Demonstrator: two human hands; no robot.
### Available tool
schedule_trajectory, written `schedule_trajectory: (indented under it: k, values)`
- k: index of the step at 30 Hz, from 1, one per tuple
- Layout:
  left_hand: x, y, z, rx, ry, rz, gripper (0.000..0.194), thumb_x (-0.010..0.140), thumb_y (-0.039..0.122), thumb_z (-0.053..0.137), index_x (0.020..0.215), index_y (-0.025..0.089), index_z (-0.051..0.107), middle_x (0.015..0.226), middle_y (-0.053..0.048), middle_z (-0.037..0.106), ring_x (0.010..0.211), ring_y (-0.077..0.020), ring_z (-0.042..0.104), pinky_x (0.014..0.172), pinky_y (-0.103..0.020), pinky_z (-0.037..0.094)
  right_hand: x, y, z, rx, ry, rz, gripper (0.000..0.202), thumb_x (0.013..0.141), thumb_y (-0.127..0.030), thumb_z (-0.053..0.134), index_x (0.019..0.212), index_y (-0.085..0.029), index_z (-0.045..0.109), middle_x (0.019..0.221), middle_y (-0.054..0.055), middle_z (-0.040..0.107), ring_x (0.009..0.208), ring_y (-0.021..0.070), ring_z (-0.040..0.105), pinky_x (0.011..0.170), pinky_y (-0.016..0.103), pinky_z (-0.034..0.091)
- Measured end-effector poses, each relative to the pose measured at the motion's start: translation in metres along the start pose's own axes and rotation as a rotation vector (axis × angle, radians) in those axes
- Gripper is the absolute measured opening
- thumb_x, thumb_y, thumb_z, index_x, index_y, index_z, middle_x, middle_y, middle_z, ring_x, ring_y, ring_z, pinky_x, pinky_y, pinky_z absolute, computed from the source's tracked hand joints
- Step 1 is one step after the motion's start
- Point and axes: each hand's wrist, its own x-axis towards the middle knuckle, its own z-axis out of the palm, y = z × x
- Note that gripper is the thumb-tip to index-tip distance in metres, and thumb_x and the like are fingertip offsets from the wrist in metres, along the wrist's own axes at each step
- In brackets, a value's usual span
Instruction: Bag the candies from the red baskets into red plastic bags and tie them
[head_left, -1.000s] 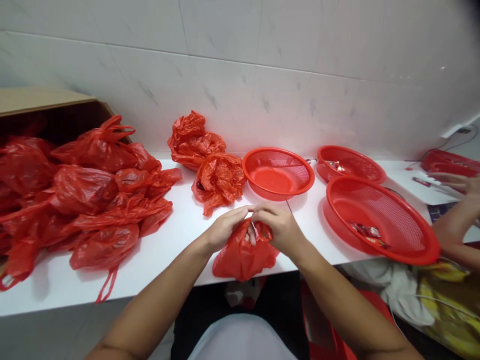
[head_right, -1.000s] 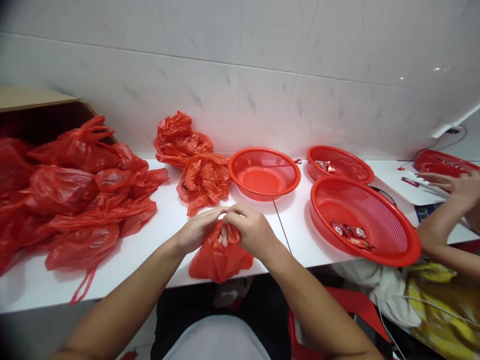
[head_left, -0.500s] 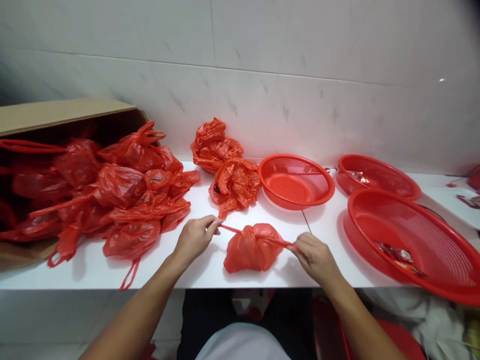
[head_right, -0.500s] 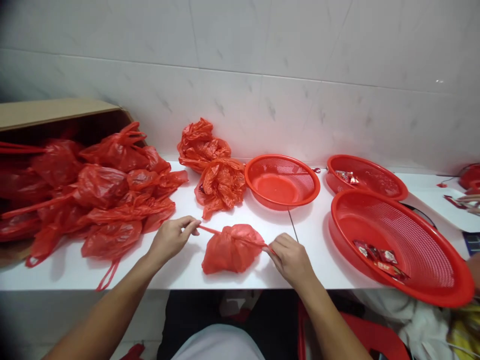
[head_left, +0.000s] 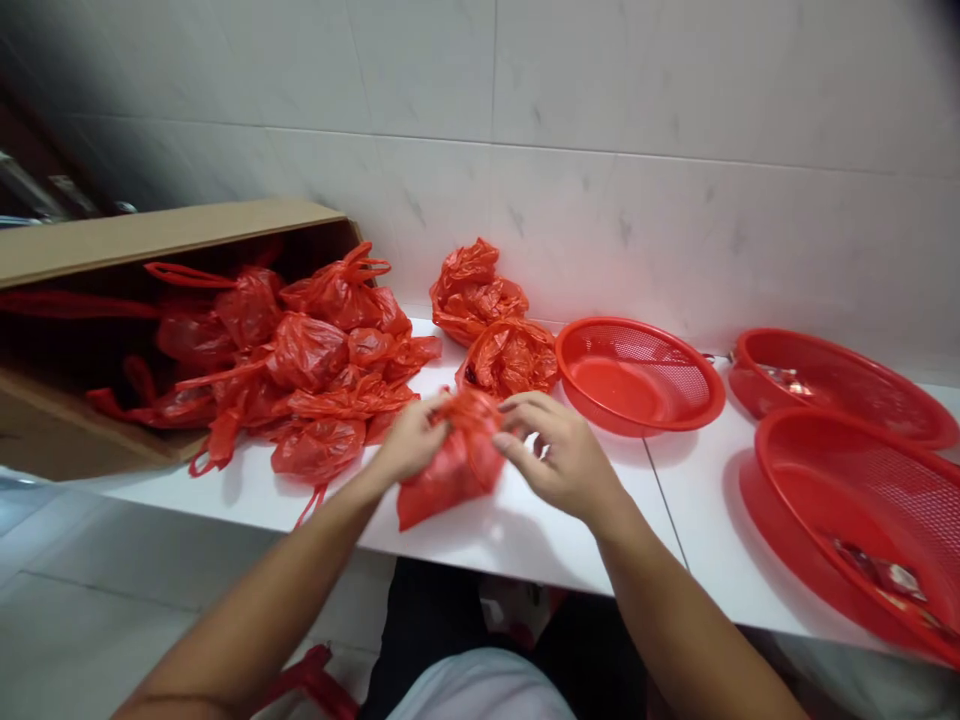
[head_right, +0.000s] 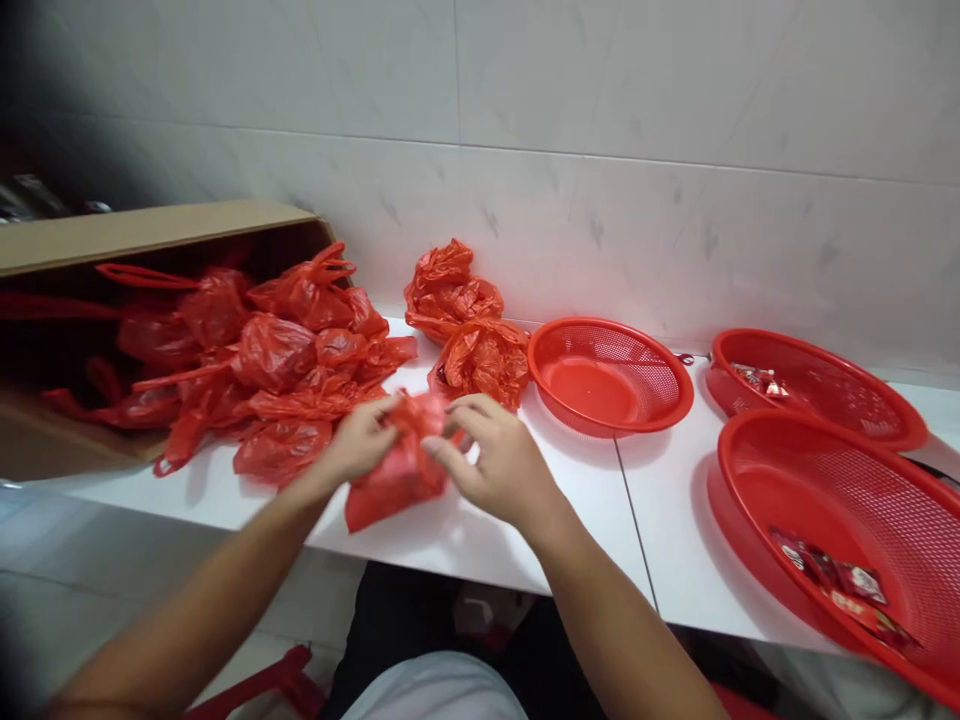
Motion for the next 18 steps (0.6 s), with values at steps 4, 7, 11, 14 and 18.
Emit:
schedule_trajectory:
  k: [4,7,11,14,18]
  values:
    - [0.047,-0.008,-0.125,0.407,0.487,0.028,0.048,0.085,0.065,0.07,0.082,0.017,0.065,0.082,-0.003,0.067,0.082,-0.0235,0.068,0.083,-0.047,0.06,-0.025,0.041,-0.007,-0.008,0.078,0.16,0.021,0.102,-0.037,0.059,0.095,-0.021,0.071,0.102,0.006,0.072,0.08,0.0153,0.067,0.064,0.026,0.052]
    - [0.08,-0.021,-0.199,0.615,0.779,-0.005,0.049,0.087,0.063,0.074,0.098,0.017,0.061,0.116,-0.007,0.065,0.13,-0.038,0.055,0.118,-0.069,0.035,-0.045,0.064,0.0,-0.044,0.008,0.255,0.019,0.1,-0.037,0.062,0.094,-0.021,0.07,0.103,0.005,0.071,0.076,0.0147,0.067,0.065,0.028,0.053]
    - [0.089,-0.033,-0.197,0.837,0.966,0.052,0.068,0.079,0.051,0.087,0.129,0.018,0.054,0.16,-0.006,0.037,0.157,-0.0451,0.016,0.127,-0.078,0.005,-0.058,0.074,0.013,-0.064,-0.056,0.341,0.015,0.099,-0.036,0.064,0.097,-0.022,0.069,0.107,0.004,0.069,0.071,0.0133,0.067,0.071,0.03,0.053]
    - [0.082,-0.039,-0.113,0.673,0.495,0.032,0.026,0.098,0.031,0.064,0.118,0.015,0.061,0.137,-0.012,0.057,0.145,-0.0343,0.04,0.125,-0.071,0.028,-0.047,0.077,0.026,-0.095,-0.104,0.335,0.013,0.099,-0.033,0.062,0.096,-0.022,0.068,0.106,0.003,0.069,0.072,0.0132,0.065,0.078,0.032,0.052]
    - [0.091,-0.062,0.02,0.613,0.057,-0.08,0.013,0.094,0.025,0.063,0.101,0.017,0.071,0.114,-0.01,0.071,0.1,-0.0237,0.07,0.091,-0.039,0.06,0.0,0.09,0.069,-0.192,-0.141,0.265,0.015,0.101,-0.027,0.056,0.101,-0.021,0.069,0.119,0.008,0.07,0.105,0.0213,0.065,0.096,0.035,0.049]
